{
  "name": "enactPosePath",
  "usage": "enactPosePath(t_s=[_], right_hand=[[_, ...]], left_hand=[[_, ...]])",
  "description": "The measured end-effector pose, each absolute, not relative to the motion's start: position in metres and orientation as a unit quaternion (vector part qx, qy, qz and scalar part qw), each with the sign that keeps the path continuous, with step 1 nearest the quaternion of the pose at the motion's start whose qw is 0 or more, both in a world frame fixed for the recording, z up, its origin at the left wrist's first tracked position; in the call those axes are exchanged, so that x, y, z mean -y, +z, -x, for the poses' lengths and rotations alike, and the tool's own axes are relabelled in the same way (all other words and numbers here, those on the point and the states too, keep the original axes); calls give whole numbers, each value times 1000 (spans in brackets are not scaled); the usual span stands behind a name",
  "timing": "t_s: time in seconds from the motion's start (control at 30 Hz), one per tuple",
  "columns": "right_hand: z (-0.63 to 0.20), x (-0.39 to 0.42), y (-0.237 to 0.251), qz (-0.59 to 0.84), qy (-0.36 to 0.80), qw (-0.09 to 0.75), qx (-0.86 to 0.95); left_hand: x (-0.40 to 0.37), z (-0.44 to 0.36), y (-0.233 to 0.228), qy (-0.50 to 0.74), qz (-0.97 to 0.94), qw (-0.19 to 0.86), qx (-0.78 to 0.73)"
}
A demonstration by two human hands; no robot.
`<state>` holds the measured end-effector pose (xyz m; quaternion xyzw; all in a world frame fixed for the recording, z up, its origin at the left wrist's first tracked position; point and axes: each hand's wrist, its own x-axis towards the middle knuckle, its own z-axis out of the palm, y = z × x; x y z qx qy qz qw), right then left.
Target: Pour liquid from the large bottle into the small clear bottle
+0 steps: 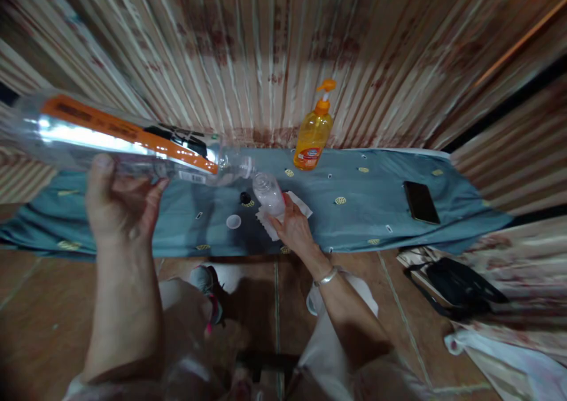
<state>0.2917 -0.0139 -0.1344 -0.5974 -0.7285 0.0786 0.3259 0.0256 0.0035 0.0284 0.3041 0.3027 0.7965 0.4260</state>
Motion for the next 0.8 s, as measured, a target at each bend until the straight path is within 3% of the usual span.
enactPosePath(t_s=[0.4, 0.8], right_hand=[[-298, 8, -140, 597, 114, 338, 719], [-296, 8, -135, 600, 105, 333, 720]], left_hand=[[24, -40, -27, 724, 4, 610, -321], [8, -73, -63, 679, 152, 663, -276]])
